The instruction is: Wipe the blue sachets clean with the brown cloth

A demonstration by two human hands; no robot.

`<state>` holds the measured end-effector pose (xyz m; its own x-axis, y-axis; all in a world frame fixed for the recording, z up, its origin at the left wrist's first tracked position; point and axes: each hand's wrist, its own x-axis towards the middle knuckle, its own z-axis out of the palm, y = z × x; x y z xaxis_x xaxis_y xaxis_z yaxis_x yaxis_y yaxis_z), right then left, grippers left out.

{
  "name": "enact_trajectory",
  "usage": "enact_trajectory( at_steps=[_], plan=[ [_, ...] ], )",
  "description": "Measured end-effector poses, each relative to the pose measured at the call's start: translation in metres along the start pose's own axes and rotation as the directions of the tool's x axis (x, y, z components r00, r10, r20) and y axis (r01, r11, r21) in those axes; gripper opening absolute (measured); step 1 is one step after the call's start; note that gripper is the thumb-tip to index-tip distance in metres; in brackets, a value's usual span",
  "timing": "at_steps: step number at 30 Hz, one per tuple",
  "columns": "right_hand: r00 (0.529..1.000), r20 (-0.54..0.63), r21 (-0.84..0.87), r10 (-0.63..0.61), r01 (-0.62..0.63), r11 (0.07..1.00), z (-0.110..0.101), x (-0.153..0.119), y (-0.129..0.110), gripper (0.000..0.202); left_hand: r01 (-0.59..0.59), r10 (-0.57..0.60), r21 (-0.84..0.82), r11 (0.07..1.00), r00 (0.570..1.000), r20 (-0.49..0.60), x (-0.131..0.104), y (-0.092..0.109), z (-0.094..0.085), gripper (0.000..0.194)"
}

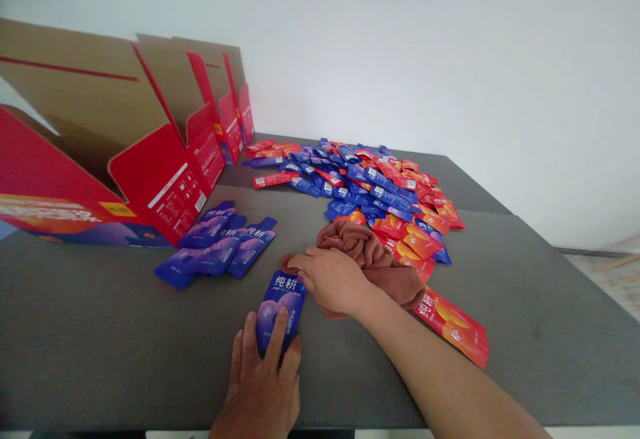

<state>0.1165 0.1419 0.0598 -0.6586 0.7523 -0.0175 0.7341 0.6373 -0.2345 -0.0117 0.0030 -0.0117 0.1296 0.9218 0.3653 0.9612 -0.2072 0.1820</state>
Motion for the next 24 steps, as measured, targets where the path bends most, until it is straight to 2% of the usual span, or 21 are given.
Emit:
enact_trajectory(
  at_steps=[7,12,14,19,24],
  plan=[
    [0.998,0.009,0.052,-0.070,0.069,0.996,0.000,-0.002,-0.007,0.030,-0.018,0.018,0.013,1.000,1.000,-0.014,-0.001,0.000,0.001,0.030],
    [0.971,0.079,0.082,-0.225,0.219,0.972,-0.004,-0.006,-0.018,0.027,-0.017,0.018,0.029,0.999,1.000,-0.022,-0.002,0.000,0.002,0.033],
    [0.965,0.089,0.069,-0.245,0.240,0.968,-0.004,-0.006,-0.022,0.025,-0.016,0.017,0.028,0.999,0.999,-0.027,-0.002,-0.001,0.003,0.037],
    [0.988,0.087,0.007,-0.128,0.128,0.992,-0.002,-0.002,-0.019,0.029,-0.022,0.022,0.024,0.999,1.000,-0.007,-0.002,-0.001,0.002,0.037],
    [1.000,0.026,-0.015,0.001,0.000,1.000,0.001,0.000,-0.009,0.031,-0.014,0.014,0.011,1.000,1.000,-0.001,-0.001,0.000,0.001,0.031]
  ],
)
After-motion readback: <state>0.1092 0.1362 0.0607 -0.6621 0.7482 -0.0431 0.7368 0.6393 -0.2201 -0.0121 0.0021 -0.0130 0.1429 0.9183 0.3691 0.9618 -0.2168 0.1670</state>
